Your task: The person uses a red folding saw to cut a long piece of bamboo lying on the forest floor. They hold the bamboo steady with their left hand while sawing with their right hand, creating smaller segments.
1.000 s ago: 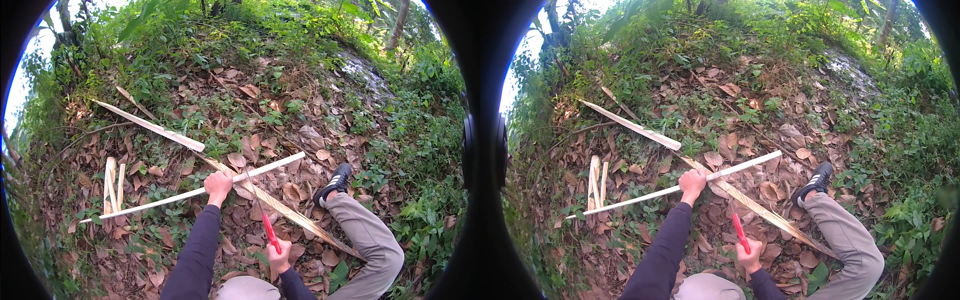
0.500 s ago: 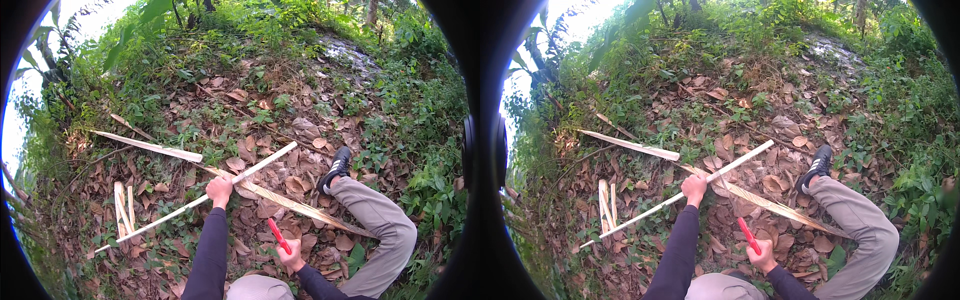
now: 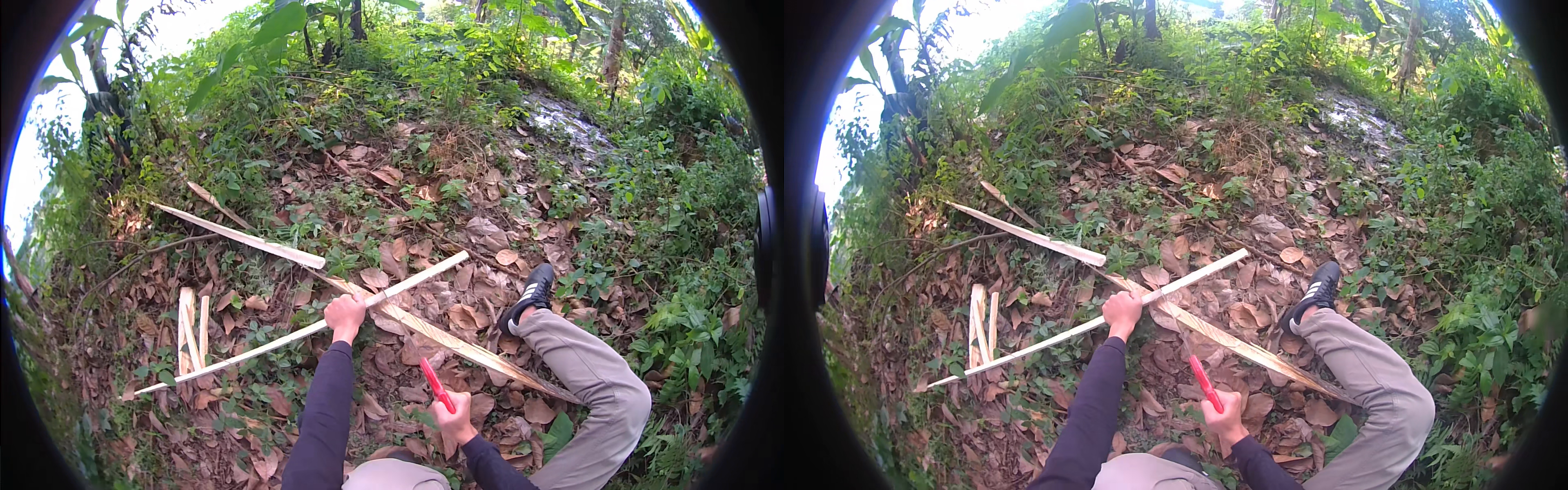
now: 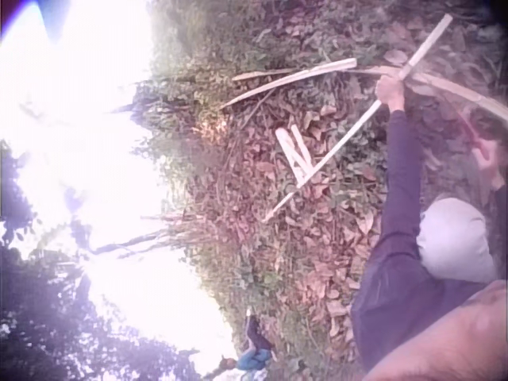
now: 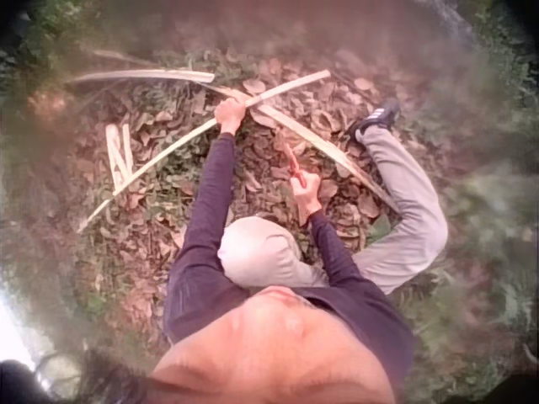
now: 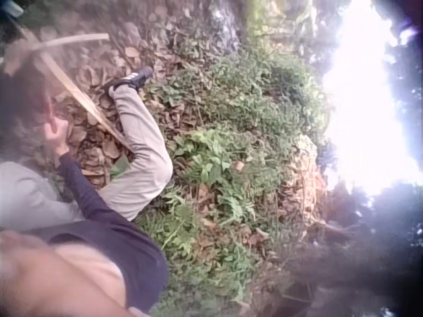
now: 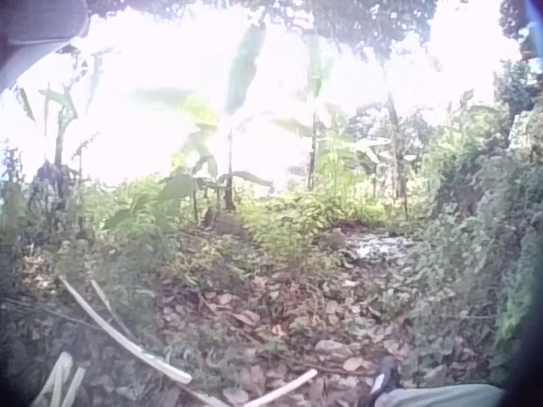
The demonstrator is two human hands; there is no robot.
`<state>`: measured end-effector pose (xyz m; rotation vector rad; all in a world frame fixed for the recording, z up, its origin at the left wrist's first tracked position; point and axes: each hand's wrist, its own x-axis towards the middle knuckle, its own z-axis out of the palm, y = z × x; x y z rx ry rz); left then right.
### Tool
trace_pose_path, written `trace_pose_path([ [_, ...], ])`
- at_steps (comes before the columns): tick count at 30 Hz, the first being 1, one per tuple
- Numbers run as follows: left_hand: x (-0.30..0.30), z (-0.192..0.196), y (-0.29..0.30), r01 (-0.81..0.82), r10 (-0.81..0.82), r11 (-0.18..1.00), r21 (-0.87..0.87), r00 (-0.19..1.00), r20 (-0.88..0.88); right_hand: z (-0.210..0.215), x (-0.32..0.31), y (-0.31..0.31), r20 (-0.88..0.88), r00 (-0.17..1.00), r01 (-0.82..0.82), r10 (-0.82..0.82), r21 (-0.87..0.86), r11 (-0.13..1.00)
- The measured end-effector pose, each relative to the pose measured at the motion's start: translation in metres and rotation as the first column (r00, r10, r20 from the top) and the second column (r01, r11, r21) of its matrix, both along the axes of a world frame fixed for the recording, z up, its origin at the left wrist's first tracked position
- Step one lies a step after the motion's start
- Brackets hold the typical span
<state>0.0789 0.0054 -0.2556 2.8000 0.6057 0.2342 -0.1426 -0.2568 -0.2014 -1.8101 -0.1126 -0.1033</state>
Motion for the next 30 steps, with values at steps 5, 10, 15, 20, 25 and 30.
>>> trace_pose_path([
  [5,-0.037,-0.011,-0.034,0.001,-0.002,0.999,-0.034,0.999,-0.044,-0.01,0.068,0.013,-0.05,0.997,0.06,-0.058,0.035,0.998],
  [10,-0.033,-0.006,-0.024,0.005,-0.005,0.999,-0.052,1.0,0.002,0.002,0.01,0.021,-0.064,0.997,0.038,-0.038,0.001,0.999],
  [15,-0.035,-0.011,-0.024,0.029,-0.028,0.999,-0.033,0.999,0.044,-0.003,0.02,0.012,0.007,1.0,0.026,-0.027,0.009,1.0],
  [20,-0.036,-0.018,-0.022,0.164,-0.171,0.984,0.075,0.981,0.095,-0.003,0.03,0.006,-0.06,0.998,-0.003,0.004,0.023,1.0],
  [25,-0.034,-0.021,-0.032,0.124,-0.141,0.987,0.102,0.973,0.181,-0.005,0.026,0.002,-0.116,0.993,0.025,-0.023,0.016,1.0],
  [30,-0.042,-0.02,-0.034,0.275,-0.277,0.961,0.042,0.939,0.205,-0.017,0.03,-0.006,-0.078,0.997,0.011,-0.007,0.044,0.999],
])
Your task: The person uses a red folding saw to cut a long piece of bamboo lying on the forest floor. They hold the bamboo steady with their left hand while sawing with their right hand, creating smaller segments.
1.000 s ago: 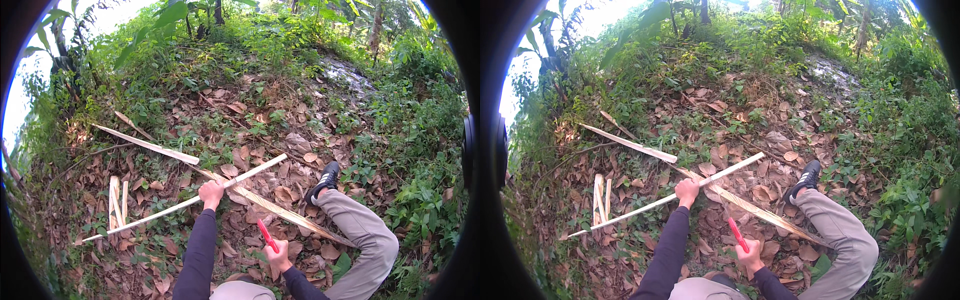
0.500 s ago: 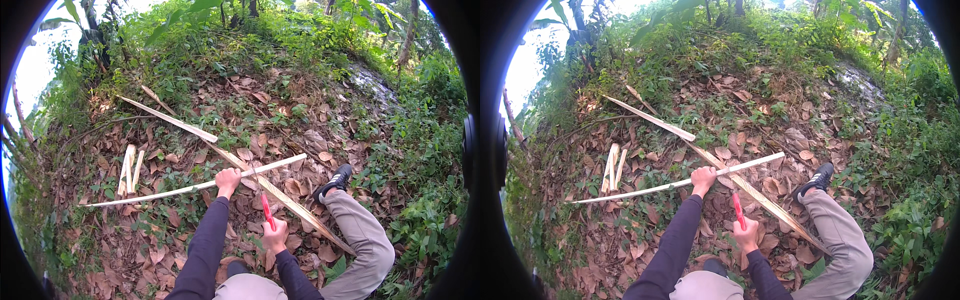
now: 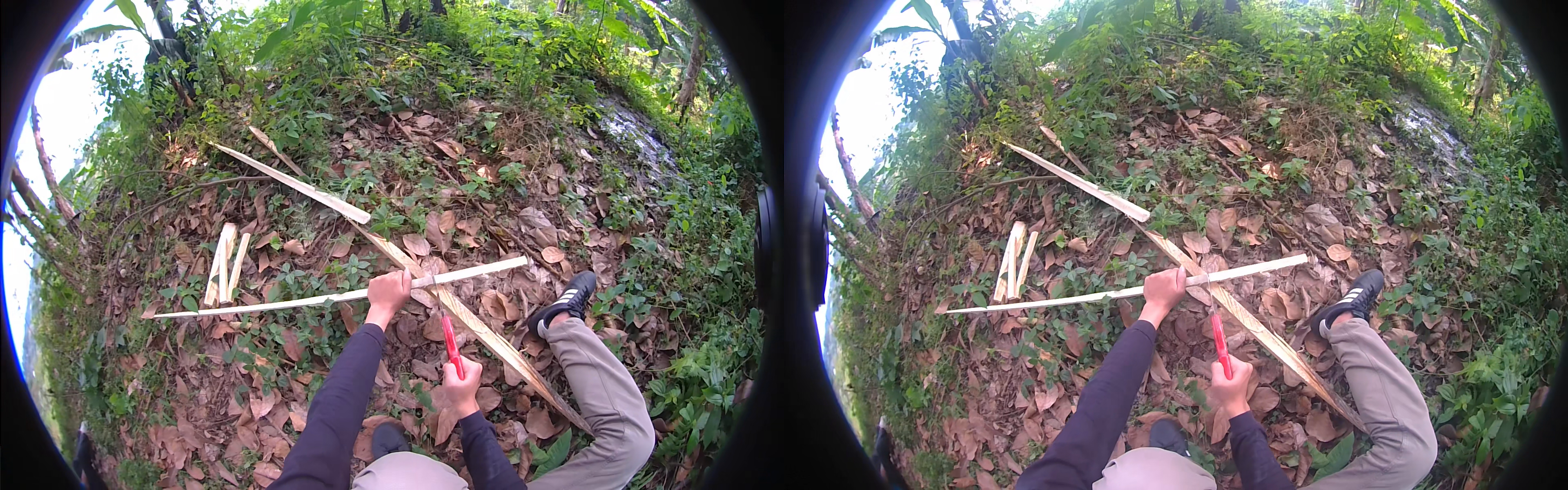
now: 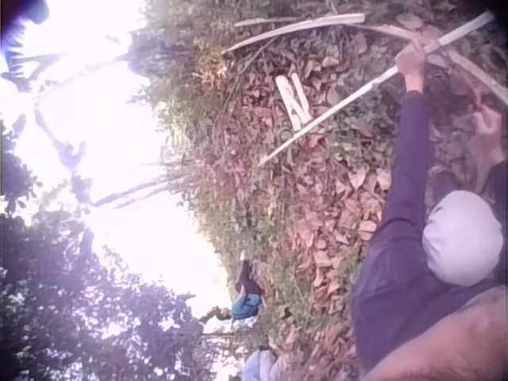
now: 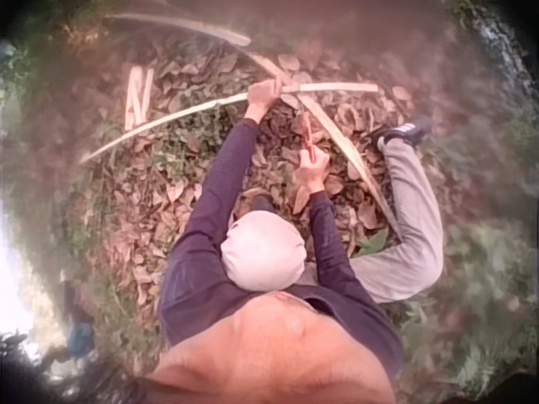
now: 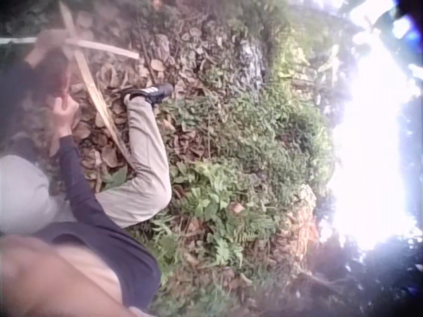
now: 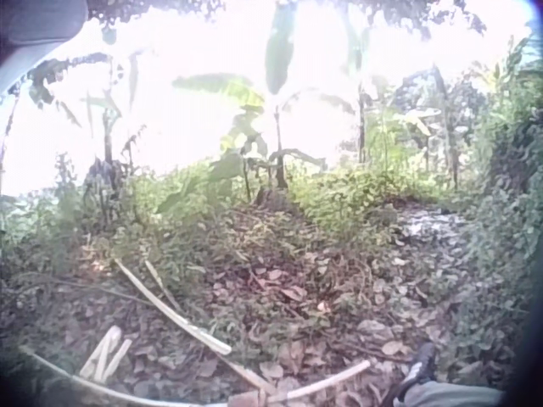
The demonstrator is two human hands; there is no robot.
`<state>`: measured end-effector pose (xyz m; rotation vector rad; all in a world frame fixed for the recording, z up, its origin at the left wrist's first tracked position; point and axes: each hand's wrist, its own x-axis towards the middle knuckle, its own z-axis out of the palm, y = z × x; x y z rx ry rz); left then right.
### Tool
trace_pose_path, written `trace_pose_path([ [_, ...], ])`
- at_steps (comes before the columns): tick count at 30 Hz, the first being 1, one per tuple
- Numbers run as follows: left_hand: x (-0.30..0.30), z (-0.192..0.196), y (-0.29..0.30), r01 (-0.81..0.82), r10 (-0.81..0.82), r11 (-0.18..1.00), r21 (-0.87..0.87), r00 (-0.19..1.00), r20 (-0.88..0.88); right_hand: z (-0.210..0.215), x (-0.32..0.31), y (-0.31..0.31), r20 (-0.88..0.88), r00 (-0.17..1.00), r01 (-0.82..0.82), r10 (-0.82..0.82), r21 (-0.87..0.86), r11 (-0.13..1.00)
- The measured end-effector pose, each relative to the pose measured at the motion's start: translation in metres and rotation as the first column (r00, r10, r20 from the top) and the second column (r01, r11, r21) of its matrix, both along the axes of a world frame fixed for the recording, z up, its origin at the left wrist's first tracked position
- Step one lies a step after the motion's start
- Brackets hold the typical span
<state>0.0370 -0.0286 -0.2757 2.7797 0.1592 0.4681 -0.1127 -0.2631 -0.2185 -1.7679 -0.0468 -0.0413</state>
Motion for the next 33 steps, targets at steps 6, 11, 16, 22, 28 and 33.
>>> trace_pose_path([
  [6,-0.015,0.013,0.013,0.224,-0.175,0.944,0.244,0.963,-0.206,0.02,0.003,-0.002,0.037,0.989,-0.143,0.142,0.03,0.989],
  [11,0.002,0.015,-0.007,0.043,0.042,0.98,0.195,0.911,-0.411,0.023,-0.009,0.012,0.056,0.996,-0.073,0.074,-0.023,0.997],
  [16,0.009,0.025,0.002,0.001,0.073,0.983,0.183,0.917,-0.393,0.05,0.027,0.005,-0.024,0.998,-0.056,0.058,0.065,0.996],
  [22,0.039,0.027,0.025,0.003,0.059,0.984,0.178,0.938,-0.342,0.015,0.067,0.013,0.073,0.985,-0.156,0.155,0.004,0.988],
  [28,0.049,0.02,0.034,-0.022,0.073,0.989,0.145,0.929,-0.364,-0.006,0.059,0.015,0.078,0.959,-0.268,0.274,-0.079,0.96],
  [33,0.05,0.019,0.031,-0.112,0.164,0.982,0.153,0.905,-0.392,-0.002,0.047,0.026,0.034,0.992,-0.119,0.119,0.01,0.993],
])
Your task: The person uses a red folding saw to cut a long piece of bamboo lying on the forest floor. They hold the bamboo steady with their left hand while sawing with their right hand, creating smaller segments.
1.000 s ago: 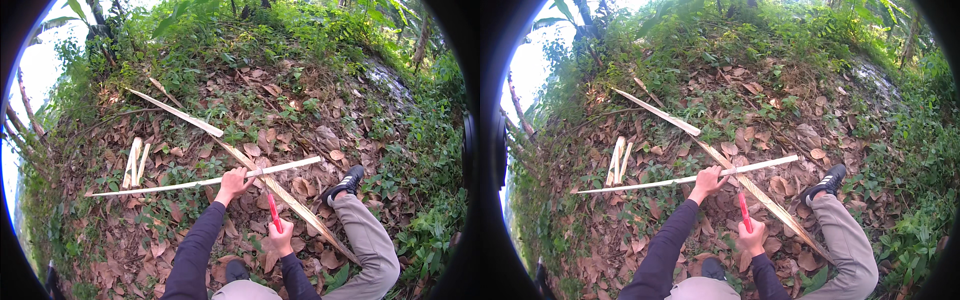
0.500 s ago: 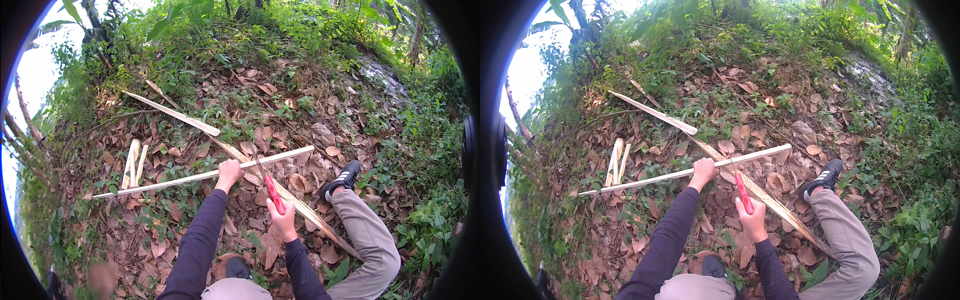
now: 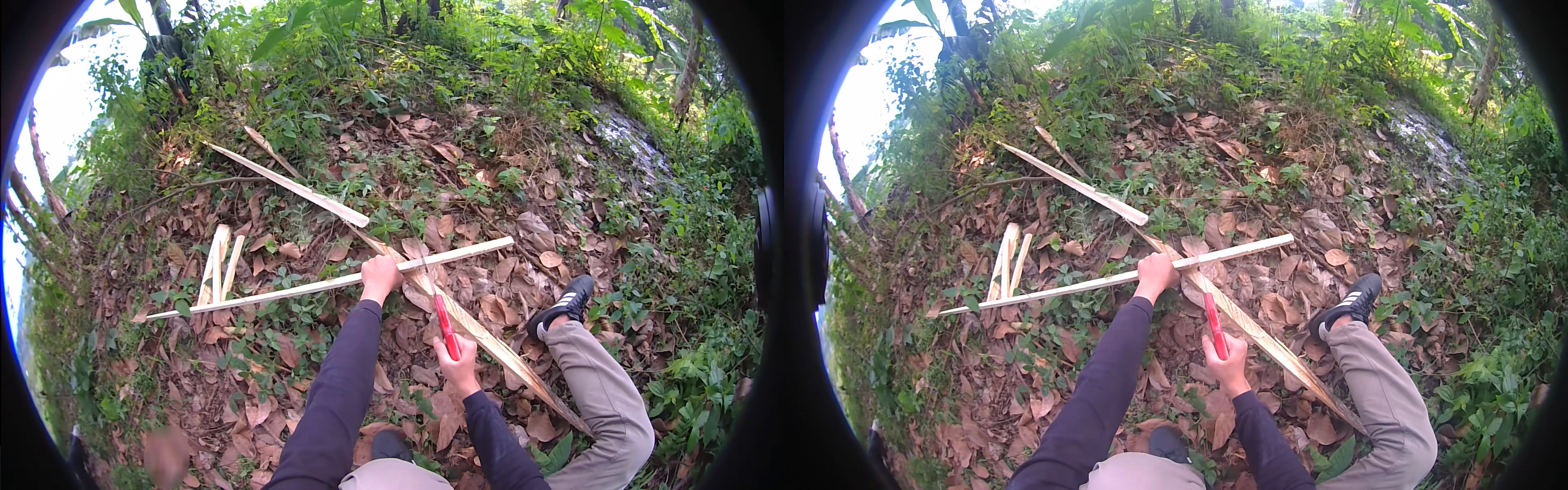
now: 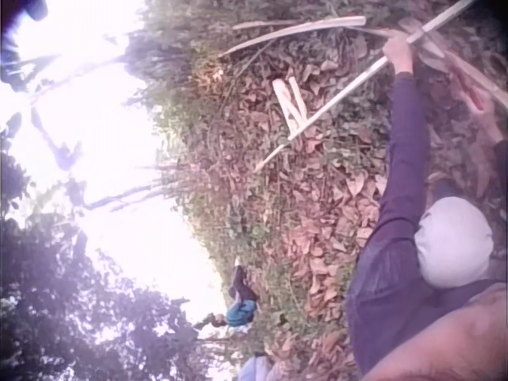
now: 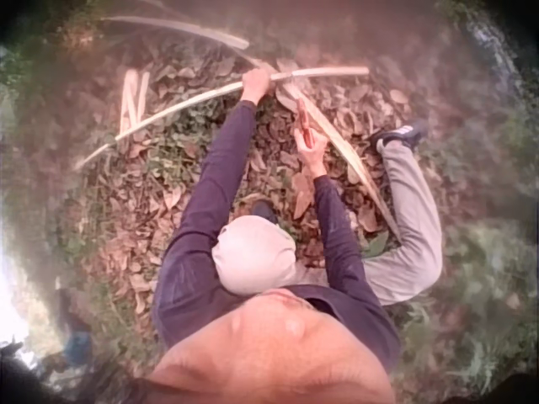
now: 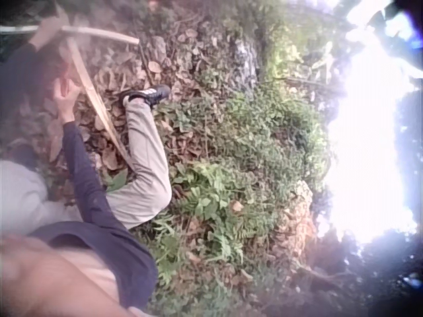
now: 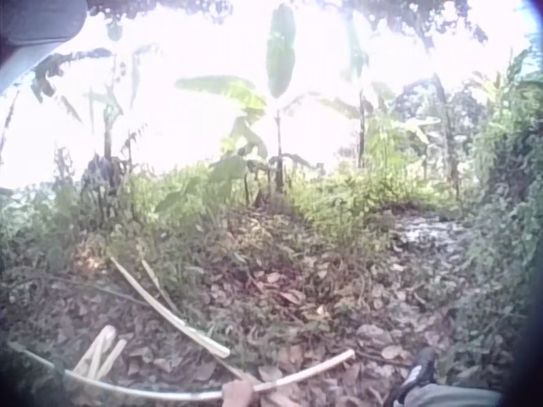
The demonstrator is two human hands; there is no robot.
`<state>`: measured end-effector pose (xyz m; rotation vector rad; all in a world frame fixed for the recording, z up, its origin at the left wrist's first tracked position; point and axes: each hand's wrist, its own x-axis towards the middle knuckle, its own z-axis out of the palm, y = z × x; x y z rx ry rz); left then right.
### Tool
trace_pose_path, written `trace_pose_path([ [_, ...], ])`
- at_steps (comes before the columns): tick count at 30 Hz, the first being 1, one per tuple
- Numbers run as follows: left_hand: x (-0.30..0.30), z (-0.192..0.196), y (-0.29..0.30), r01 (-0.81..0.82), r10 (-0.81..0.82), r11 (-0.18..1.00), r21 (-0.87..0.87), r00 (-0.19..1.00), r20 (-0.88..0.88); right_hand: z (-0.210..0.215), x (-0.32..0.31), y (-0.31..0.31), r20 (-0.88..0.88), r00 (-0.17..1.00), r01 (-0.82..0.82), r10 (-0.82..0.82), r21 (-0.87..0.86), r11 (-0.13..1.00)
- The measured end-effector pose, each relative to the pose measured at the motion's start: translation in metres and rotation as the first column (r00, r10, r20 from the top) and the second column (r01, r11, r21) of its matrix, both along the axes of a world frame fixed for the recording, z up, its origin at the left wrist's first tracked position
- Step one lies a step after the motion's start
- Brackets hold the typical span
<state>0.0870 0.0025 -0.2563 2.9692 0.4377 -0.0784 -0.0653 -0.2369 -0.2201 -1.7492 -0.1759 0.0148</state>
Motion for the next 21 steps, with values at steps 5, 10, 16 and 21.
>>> trace_pose_path([
  [5,-0.002,0.001,-0.001,0.071,-0.071,0.997,-0.038,0.997,0.008,0.005,-0.024,-0.013,0.013,0.999,0.043,-0.042,-0.057,0.997],
  [10,-0.005,-0.007,0.005,0.098,-0.101,0.994,0.048,0.993,0.056,0.04,-0.002,0.009,0.017,0.998,0.068,-0.068,-0.041,0.997],
  [16,-0.003,-0.009,0.01,0.116,-0.12,0.991,0.068,0.991,0.052,0.045,-0.036,-0.025,-0.06,0.998,0.037,-0.038,-0.012,0.999],
  [21,-0.008,-0.019,0.002,0.122,-0.132,0.99,0.075,0.98,0.15,0.041,-0.009,-0.015,-0.012,1.0,0.005,-0.006,-0.065,0.998],
])
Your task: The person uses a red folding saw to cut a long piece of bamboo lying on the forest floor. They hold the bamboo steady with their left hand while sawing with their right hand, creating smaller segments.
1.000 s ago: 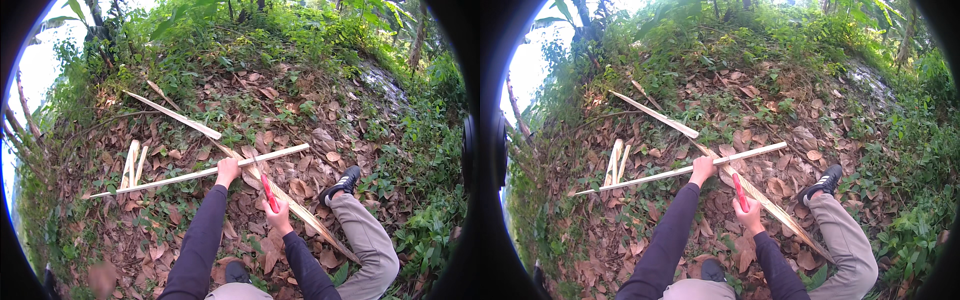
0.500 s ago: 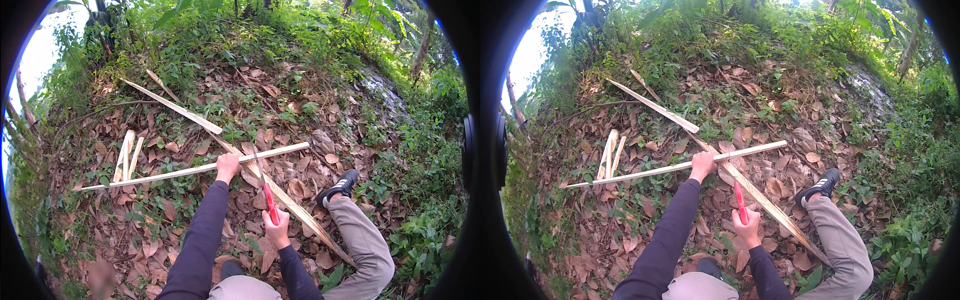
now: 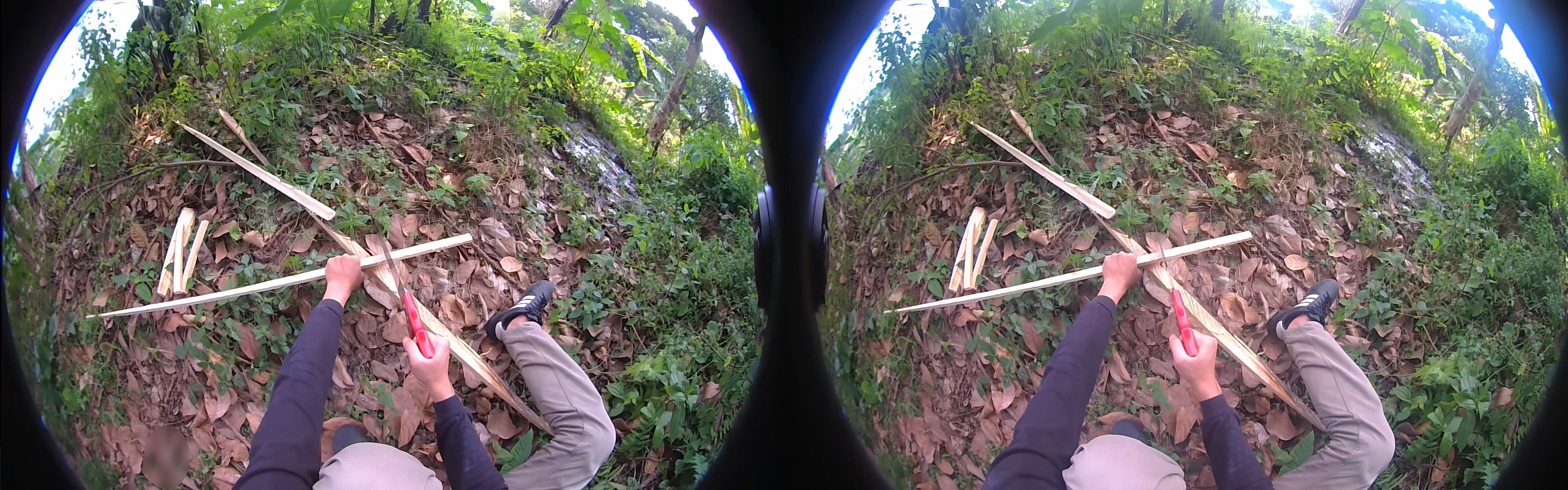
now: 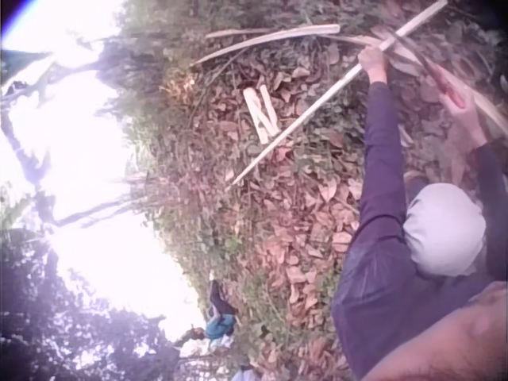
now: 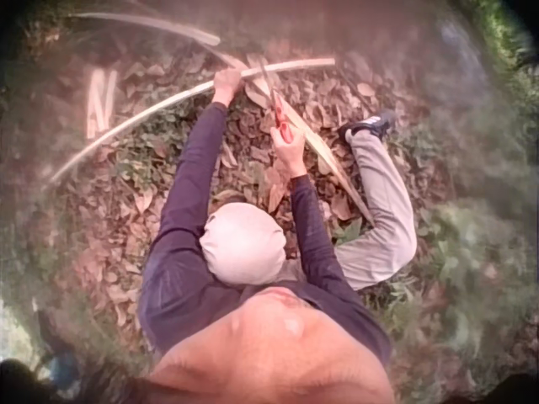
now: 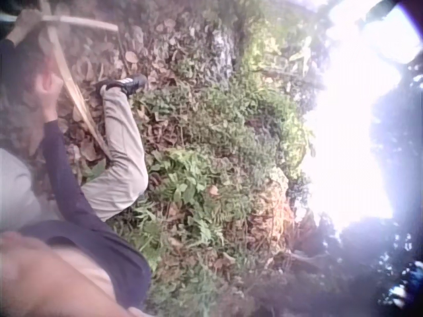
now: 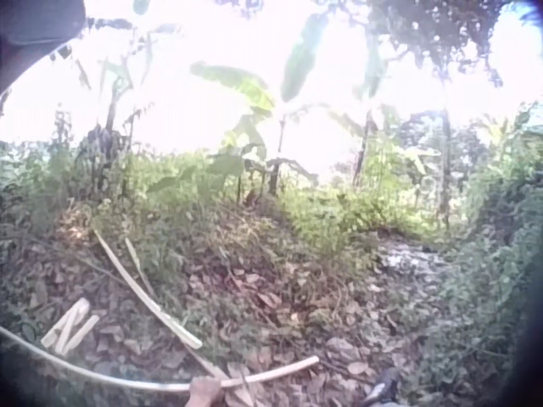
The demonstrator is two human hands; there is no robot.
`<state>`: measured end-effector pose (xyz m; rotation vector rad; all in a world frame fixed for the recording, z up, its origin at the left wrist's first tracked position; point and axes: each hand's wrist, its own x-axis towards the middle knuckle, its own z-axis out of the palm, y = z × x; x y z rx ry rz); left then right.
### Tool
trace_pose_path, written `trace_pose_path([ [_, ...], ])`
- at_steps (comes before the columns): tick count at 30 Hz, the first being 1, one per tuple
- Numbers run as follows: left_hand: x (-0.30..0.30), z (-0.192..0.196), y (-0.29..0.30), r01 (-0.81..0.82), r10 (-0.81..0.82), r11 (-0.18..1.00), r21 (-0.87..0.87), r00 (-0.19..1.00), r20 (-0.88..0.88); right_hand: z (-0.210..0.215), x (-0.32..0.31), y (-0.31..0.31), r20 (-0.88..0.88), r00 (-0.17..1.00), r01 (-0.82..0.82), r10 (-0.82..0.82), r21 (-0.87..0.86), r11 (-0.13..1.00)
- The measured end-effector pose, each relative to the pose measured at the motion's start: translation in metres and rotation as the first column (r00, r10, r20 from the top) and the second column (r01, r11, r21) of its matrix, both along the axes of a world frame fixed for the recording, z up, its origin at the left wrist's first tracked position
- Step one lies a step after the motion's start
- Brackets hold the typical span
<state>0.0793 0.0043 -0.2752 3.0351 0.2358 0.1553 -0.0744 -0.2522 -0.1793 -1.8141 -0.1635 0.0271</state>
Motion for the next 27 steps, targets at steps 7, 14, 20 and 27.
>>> trace_pose_path([
  [7,-0.003,0.002,-0.006,0.01,-0.01,1.0,-0.002,0.997,-0.081,-0.003,-0.034,-0.007,-0.065,0.997,0.042,-0.044,-0.032,0.999],
  [14,-0.007,0.01,-0.005,-0.001,-0.003,0.999,-0.032,0.993,-0.114,0.019,-0.028,-0.008,-0.134,0.991,0.019,-0.025,-0.043,0.999],
  [20,-0.017,0.002,-0.016,0.031,-0.031,0.999,-0.02,0.999,-0.029,-0.012,0.008,0.014,0.029,0.999,0.038,-0.037,-0.05,0.998],
  [27,-0.012,0.003,-0.011,-0.004,-0.001,0.998,-0.069,0.997,-0.082,-0.014,0.001,0.006,0.003,1.0,0.013,-0.013,-0.055,0.998],
])
